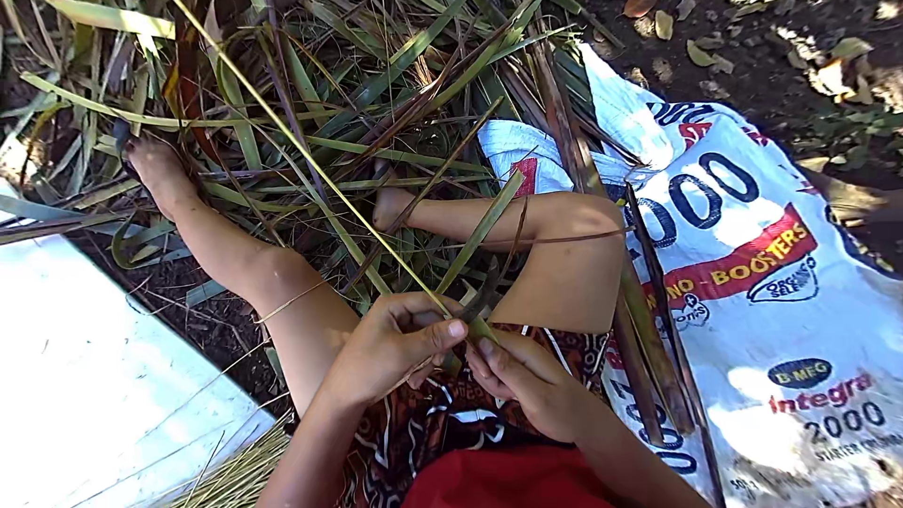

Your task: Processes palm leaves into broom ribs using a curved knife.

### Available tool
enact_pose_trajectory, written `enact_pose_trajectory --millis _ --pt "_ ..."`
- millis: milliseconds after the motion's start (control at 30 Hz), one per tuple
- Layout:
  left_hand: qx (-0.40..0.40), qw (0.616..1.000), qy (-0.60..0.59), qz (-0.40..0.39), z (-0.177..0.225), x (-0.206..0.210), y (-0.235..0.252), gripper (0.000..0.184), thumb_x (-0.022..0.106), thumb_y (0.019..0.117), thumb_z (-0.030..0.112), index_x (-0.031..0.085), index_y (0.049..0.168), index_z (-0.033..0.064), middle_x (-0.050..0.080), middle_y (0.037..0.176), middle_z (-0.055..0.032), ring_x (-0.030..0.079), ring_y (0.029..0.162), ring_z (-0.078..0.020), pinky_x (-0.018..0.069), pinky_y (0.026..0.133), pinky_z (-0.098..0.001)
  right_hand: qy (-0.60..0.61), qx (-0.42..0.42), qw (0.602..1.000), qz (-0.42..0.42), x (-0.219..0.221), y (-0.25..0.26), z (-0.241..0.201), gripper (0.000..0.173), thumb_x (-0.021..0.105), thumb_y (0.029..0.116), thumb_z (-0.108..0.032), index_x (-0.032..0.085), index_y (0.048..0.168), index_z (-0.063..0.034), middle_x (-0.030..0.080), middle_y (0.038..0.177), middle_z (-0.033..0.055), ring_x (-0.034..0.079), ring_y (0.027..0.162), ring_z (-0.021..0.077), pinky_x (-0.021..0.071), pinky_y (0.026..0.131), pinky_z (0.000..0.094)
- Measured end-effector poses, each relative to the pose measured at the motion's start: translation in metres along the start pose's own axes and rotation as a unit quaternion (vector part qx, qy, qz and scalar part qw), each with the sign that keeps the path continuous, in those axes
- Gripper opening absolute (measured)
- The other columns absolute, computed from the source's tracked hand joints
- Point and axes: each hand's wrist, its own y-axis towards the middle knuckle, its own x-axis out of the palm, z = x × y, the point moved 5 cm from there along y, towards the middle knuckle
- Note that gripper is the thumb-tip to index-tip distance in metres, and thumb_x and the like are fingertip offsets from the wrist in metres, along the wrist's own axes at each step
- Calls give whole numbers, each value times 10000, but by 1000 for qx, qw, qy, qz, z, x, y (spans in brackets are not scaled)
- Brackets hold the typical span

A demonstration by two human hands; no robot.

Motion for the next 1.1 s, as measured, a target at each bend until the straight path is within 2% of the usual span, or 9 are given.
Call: enact_pose_trajectory --millis 167,233,500,667,733,833,900,933,1100 --pt "43 997 27 58 21 -17 -14 101 732 930 281 765 980 200 662 680 138 557 510 68 466 466 -99 -13 20 1000 9 17 9 -13 300 319 1092 -210 492 856 -144 335 669 -144 281 546 -100 246 509 77" --pt "69 992 17 104 30 -32 -17 106 769 892 309 777 908 204 635 617 88 559 477 33 484 456 -126 -7 56 998 9 21 8 -13 287 335 1089 -184 518 893 -81 354 681 -113 308 549 -81 275 518 91" --pt "101 984 66 129 36 -35 -23 54 780 890 241 760 903 192 662 651 85 567 493 30 485 464 -129 -69 34 997 31 23 3 -14 285 358 1073 -135 543 916 16 391 682 -70 352 570 -78 315 548 86" --pt "106 977 55 179 29 -35 -10 29 772 868 145 748 861 159 656 618 59 568 468 4 497 453 -153 -89 23 994 61 20 2 -7 312 347 1086 -182 541 904 -19 380 675 -86 340 564 -85 306 540 83" --pt "117 973 68 189 27 -32 -8 40 769 868 113 741 881 139 676 643 57 583 483 5 505 465 -151 -116 -10 991 64 19 1 -5 334 324 1106 -245 518 880 -94 359 668 -115 321 556 -106 283 527 63" --pt "173 921 176 300 35 -40 -14 25 710 928 152 715 905 146 643 638 121 554 498 47 479 472 -131 -146 -11 988 57 20 -7 -6 349 319 1112 -260 519 882 -90 363 651 -105 321 540 -103 286 513 64" --pt "186 864 213 417 50 -72 -27 118 602 1014 161 665 916 145 588 621 117 520 469 27 474 449 -147 -156 17 987 32 22 -22 -9 365 336 1108 -199 555 896 2 412 643 -36 366 541 -48 327 520 115" --pt "178 857 208 437 54 -85 -32 135 563 1035 163 640 925 146 572 612 99 504 447 9 470 435 -157 -158 29 987 26 21 -28 -9 356 339 1099 -173 563 905 26 421 644 -19 373 545 -31 330 523 136" --pt "173 930 100 308 22 -68 -31 211 486 1043 265 577 862 208 529 585 101 484 450 15 445 447 -136 -128 -28 990 49 0 -27 7 382 321 1123 -350 527 906 -112 373 665 -108 327 559 -115 288 523 61"
